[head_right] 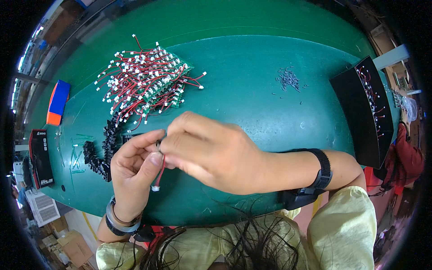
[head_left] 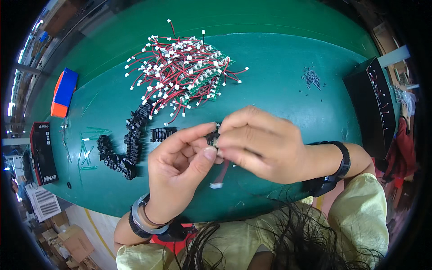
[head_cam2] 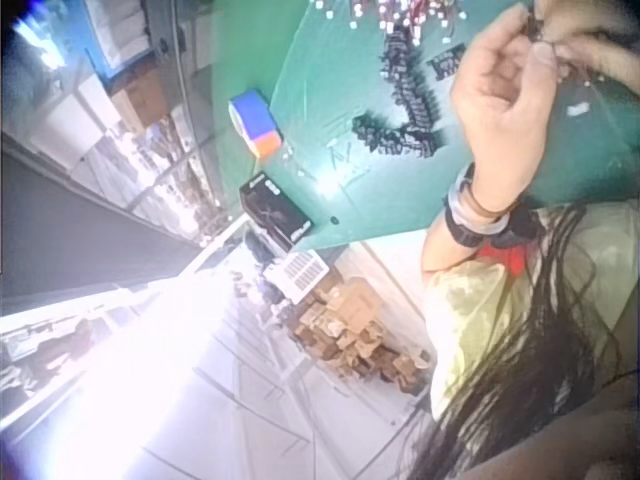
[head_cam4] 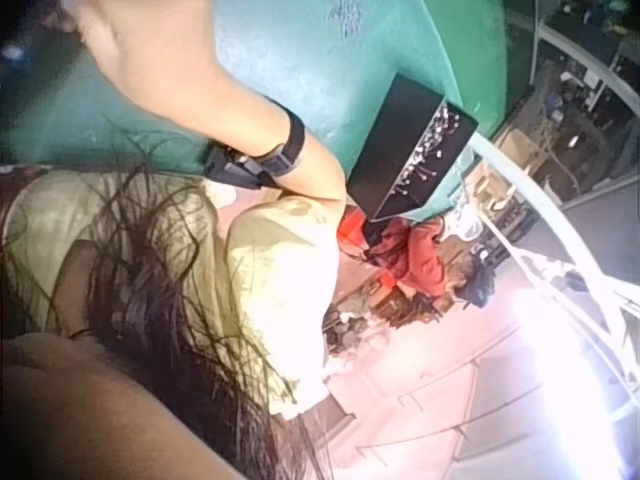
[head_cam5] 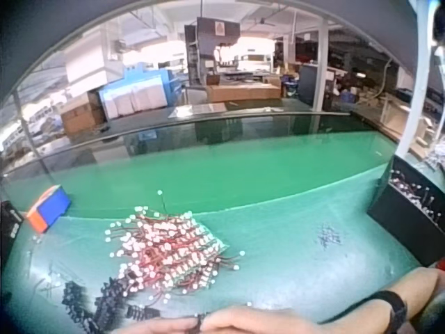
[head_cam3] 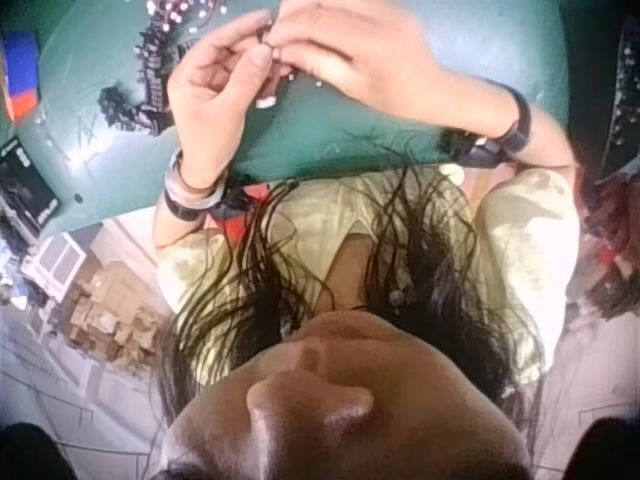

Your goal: Assembling small electrical connectors into plastic housings and organizing PCB panels.

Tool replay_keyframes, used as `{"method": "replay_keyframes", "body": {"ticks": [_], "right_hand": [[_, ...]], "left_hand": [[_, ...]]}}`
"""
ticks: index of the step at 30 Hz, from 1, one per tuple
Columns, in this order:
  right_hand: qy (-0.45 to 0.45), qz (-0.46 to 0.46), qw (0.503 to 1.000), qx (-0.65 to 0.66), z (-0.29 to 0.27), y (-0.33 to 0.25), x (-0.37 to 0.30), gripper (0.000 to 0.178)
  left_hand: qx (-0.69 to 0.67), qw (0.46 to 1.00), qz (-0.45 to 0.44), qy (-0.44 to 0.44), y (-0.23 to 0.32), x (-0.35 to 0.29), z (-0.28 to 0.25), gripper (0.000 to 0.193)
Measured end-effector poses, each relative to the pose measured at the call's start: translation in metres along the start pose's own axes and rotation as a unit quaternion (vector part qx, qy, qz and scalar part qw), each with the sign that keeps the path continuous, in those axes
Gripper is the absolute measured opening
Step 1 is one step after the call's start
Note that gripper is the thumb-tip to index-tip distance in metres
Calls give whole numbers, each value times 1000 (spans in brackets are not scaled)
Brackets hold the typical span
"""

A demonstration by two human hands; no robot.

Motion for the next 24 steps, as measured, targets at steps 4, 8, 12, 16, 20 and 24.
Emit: {"method": "replay_keyframes", "body": {"ticks": [4,8,12,16,20,24], "right_hand": [[6,106,990,98,0,11,0,12],[26,102,988,110,0,12,0,13],[10,107,989,102,4,12,-2,11],[-7,95,989,115,4,14,2,13],[22,171,969,179,-2,13,8,22],[-36,159,972,172,-7,2,9,34]], "left_hand": [[-27,999,3,21,0,-2,2,39],[52,997,27,49,-1,-3,0,38],[67,995,48,49,-5,-4,-2,39],[15,999,21,44,-7,-3,-5,39],[-117,992,-49,12,-8,-4,-5,36],[-152,984,-90,-9,-14,-1,1,28]]}}
Point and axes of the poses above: each hand's wrist, its own x-axis towards the middle knuckle, its own z-axis out of the palm, y = z × x, the point moved 7 cm from there along x, towards the middle knuckle, and after that the axes turned 11 degrees about -z, right-handed, at the moved point
